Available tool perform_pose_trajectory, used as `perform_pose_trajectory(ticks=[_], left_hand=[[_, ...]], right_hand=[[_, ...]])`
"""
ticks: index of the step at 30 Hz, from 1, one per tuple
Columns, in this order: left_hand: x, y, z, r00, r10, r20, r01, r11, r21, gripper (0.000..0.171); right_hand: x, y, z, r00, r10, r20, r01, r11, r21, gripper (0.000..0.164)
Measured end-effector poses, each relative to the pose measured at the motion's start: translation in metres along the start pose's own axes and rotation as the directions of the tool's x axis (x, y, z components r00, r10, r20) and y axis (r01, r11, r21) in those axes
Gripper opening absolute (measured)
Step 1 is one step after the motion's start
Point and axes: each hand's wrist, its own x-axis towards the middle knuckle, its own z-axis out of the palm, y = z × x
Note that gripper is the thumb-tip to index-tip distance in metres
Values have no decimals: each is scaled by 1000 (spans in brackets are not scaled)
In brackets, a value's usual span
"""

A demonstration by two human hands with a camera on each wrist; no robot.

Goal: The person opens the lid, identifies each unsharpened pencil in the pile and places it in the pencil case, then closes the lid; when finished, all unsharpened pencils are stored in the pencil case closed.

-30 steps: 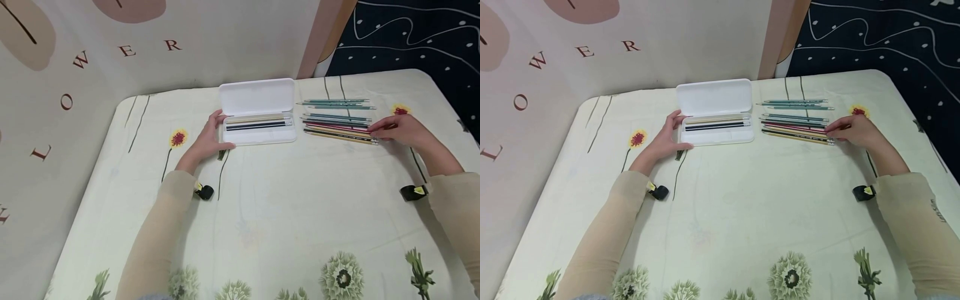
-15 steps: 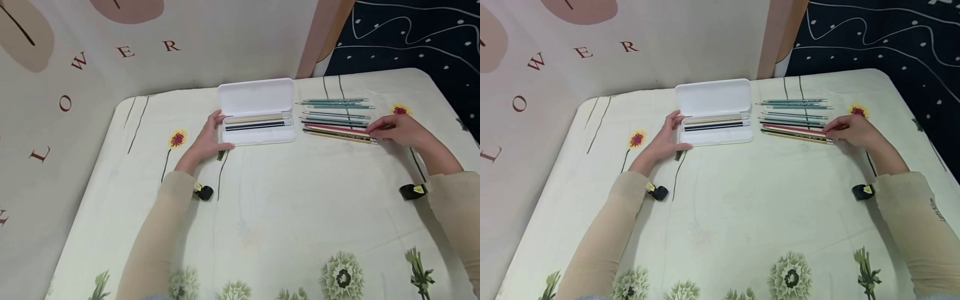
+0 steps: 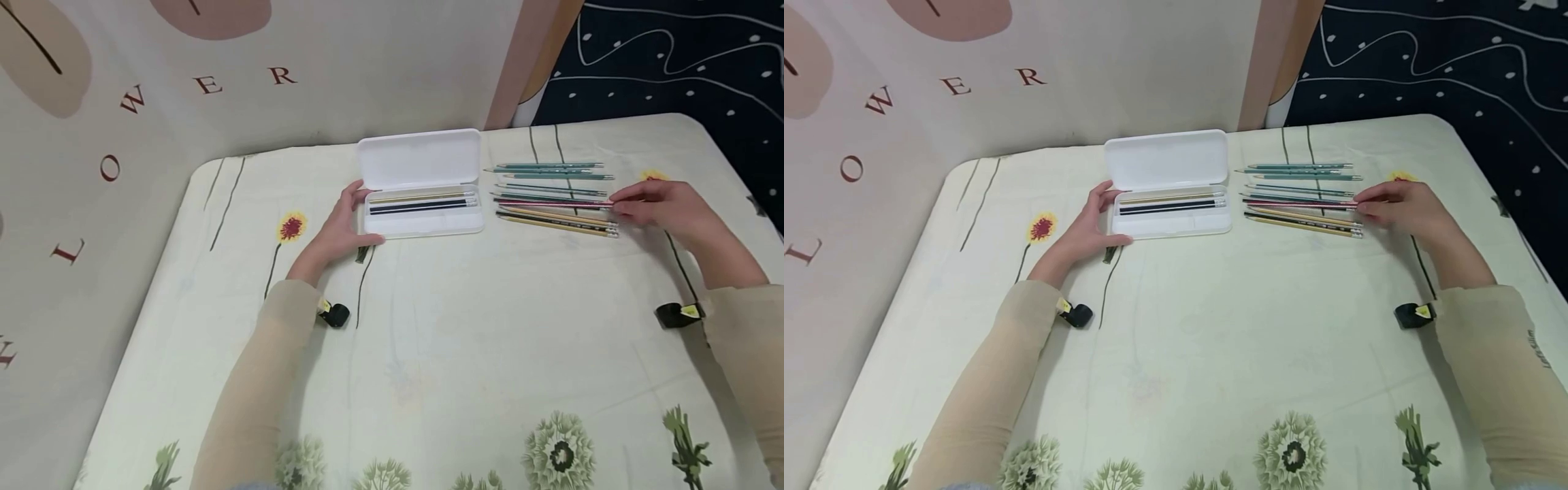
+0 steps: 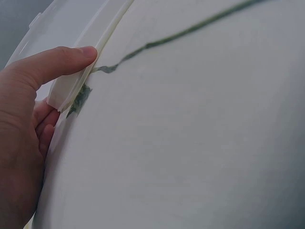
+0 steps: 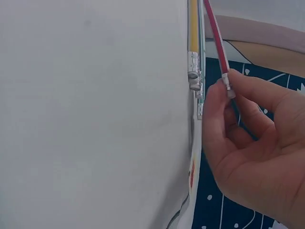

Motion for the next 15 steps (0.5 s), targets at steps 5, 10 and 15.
perform_pose_trajectory(ticks=[5,10,15], left_hand=[[0,1,0,1000,-4,-1,4,1000,8,114],[-1,2,0,1000,-7,-1,7,1000,13,114],[0,1,0,1000,-8,0,8,1000,11,114]], right_hand=[[-3,-5,-6,999,35,-24,-29,971,236,27],[-5,-13,-10,999,38,-28,-15,821,570,22],[-6,-17,-12,998,25,-50,23,633,774,19]])
